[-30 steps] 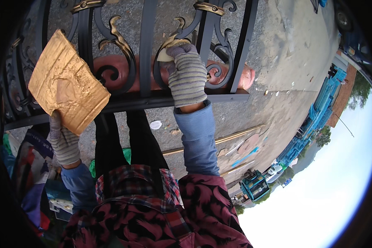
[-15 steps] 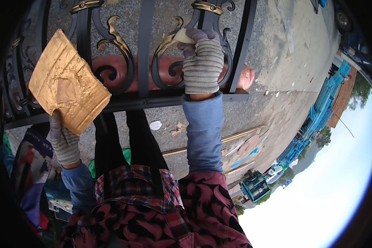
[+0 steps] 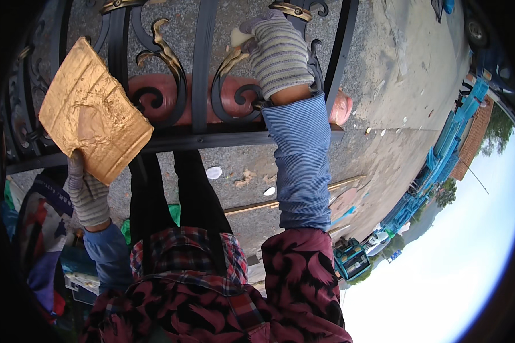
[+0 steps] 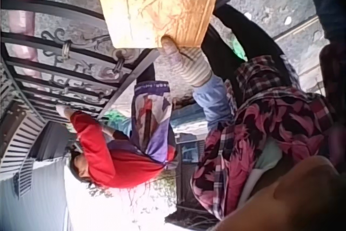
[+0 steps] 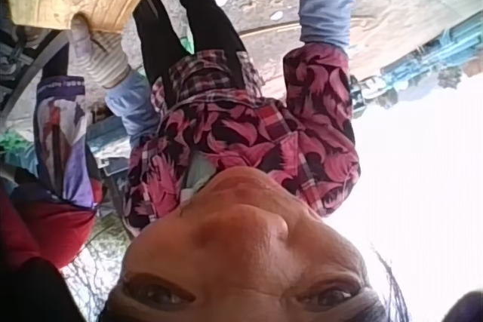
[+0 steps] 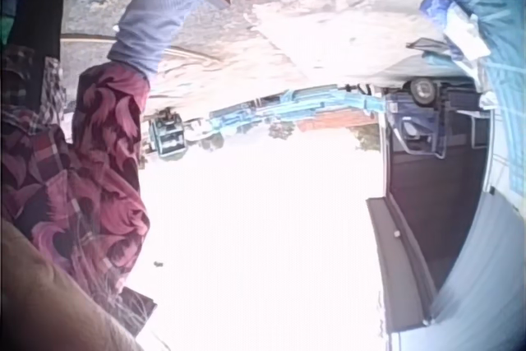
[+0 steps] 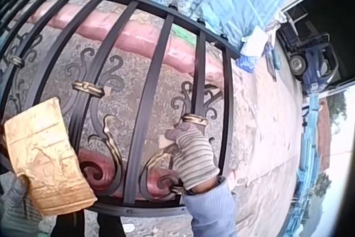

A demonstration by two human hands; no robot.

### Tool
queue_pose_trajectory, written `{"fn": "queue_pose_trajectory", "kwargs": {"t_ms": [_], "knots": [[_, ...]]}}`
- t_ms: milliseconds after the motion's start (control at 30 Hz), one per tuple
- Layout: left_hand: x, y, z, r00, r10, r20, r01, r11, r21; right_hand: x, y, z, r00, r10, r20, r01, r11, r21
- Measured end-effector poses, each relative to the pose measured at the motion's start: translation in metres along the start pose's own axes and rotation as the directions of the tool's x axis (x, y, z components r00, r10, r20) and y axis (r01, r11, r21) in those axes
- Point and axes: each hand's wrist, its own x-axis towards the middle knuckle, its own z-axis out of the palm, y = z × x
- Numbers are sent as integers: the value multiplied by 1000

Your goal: The person applies gold paint to the ornate scrollwork of a black metal gate using a small brush. They hold a gold paint container in the left hand and repeatedly brush the decorative elements while another person works nearby.

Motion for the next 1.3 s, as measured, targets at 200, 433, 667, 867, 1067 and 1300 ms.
{"fn": "queue_pose_trajectory", "kwargs": {"t_ms": [200, 433, 667, 867, 1067, 1300], "knots": [[1, -3, 0, 1000, -5, 18, 5, 1000, -7, 13, 35, -6, 986, 163, -22, -159, 977, 142], [-2, -3, 3, 1000, 15, -9, -15, 1000, -20, 6, 8, -1, 951, 282, 122, -298, 945, 134], [-2, 0, 11, 1000, -18, 19, 18, 1000, -14, 15, 10, -5, 975, 219, -47, -220, 975, -30], [-5, 2, 11, 1000, 4, 18, -4, 1000, 31, -31, -28, -34, 792, 598, -125, -407, 669, 622], [-5, -19, 30, 990, -117, 83, 118, 993, -16, -80, -73, -28, 772, 608, -182, -246, 550, 798], [-18, -30, 55, 972, -115, 203, 121, 993, -15, -73, -136, -30, 962, 267, -63, -179, 784, 595]]}}
